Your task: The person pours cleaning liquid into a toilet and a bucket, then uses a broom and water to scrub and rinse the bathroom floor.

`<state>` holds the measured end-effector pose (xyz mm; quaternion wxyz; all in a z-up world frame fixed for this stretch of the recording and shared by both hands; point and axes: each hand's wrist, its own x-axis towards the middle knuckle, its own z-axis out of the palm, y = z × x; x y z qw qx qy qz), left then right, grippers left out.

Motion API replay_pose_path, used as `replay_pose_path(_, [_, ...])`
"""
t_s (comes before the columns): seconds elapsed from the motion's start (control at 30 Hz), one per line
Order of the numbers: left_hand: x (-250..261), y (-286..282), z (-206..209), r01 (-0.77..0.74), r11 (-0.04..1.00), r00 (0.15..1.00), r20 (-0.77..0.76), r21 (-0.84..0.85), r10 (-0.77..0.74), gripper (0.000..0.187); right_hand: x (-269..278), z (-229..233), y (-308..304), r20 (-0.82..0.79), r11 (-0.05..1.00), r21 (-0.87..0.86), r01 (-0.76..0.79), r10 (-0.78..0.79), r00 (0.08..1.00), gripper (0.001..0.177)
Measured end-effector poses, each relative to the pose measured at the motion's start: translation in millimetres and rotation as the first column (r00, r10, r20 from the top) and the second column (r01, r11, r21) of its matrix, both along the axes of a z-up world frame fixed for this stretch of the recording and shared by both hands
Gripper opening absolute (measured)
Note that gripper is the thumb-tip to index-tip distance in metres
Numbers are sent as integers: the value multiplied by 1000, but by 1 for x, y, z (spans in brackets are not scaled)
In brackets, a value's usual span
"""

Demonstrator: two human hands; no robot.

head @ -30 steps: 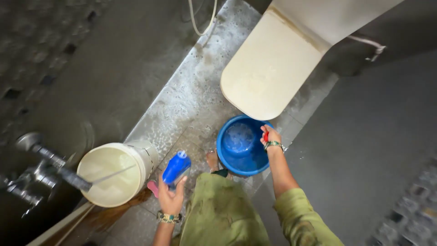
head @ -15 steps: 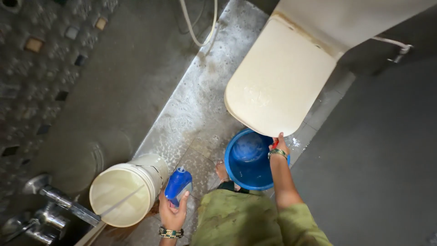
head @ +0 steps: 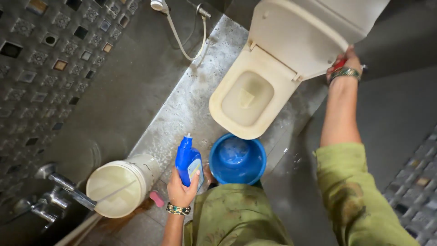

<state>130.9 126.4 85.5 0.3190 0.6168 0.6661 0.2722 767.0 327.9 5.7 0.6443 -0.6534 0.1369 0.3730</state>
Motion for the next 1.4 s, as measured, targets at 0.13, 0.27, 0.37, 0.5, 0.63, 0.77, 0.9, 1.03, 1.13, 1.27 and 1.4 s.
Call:
replay_pose_path(0.13, [46,-11,13,-33,998,998,47,-47,35,51,67,-3,45,-15,990,-99,-101,100,995,50])
replay_pose_path(0.27, [81,-21,18,-46,995,990,126,-85,56,50,90,-1,66,35,963,-240,-125,137,990,58])
replay_pose_path(0.37, [104,-20,14,-72,993,964,250,-91,92,55,99,-1,66,88,967,-188,-170,189,978,47])
replay_pose_path(0.5, [123,-24,6,-55,975,835,526,-214,163,58,76,-8,31,70,944,172,-280,272,960,20])
replay_pose_path(0.63, [139,-17,10,133,988,729,683,-75,-46,56,-75,19,-76,-70,714,385,-584,654,753,8])
replay_pose_path(0.77, [158,-11,23,338,928,623,701,159,-347,58,-216,49,-169,-168,516,342,-785,856,489,31])
replay_pose_path(0.9, [178,-16,12,353,934,481,847,47,-225,60,-255,51,-198,9,246,390,-887,962,271,23])
replay_pose_path(1.03, [185,-28,-4,242,948,459,885,-205,74,54,-212,51,-164,242,-122,221,-968,968,-66,25])
replay_pose_path(1.13, [185,-38,-7,126,980,544,837,-153,61,55,-106,43,-76,592,292,-387,-875,806,7,21])
replay_pose_path(1.27, [170,-60,-4,52,976,720,685,-211,110,48,73,49,88,910,623,-306,-720,415,-28,26])
replay_pose_path(1.4, [165,-76,-4,91,968,589,796,-236,139,67,152,36,166,750,458,-657,-599,478,-458,30])
